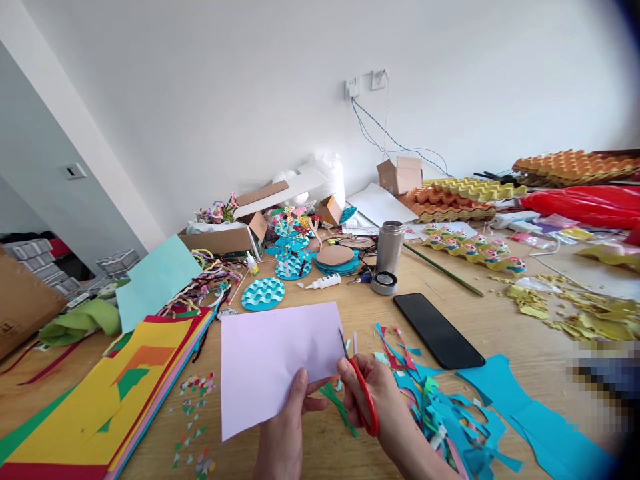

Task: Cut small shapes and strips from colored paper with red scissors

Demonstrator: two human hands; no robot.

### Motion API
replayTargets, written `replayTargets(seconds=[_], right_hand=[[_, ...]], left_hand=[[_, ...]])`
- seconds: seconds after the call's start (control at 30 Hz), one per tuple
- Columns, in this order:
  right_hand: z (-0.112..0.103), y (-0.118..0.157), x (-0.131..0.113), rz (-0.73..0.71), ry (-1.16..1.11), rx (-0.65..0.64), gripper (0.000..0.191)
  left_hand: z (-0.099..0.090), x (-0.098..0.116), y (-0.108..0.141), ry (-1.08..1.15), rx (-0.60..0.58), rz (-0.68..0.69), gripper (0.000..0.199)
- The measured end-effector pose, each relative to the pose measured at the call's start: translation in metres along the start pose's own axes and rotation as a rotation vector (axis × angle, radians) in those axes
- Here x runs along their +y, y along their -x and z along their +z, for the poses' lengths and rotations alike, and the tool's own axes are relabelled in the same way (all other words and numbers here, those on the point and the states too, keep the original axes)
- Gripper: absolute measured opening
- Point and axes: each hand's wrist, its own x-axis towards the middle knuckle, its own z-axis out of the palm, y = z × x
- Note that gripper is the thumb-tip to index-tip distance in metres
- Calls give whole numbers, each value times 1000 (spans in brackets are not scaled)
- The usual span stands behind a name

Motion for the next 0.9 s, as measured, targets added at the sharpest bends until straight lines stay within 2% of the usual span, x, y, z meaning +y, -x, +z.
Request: replayTargets(seconds=[0.13,0.3,0.7,0.9], right_hand=[[0,0,1,33,2,8,46],[-1,-1,2,-6,-11,10,48],[-3,-4,3,17,-34,19,50],[-2,-3,3,18,6,22,48]], left_hand=[[1,0,-1,-3,-2,7,58],[0,0,0,-5,-23,10,61],[-1,-1,1,-29,-36,-8,57],[1,-1,-1,-3,-10,-13,61]])
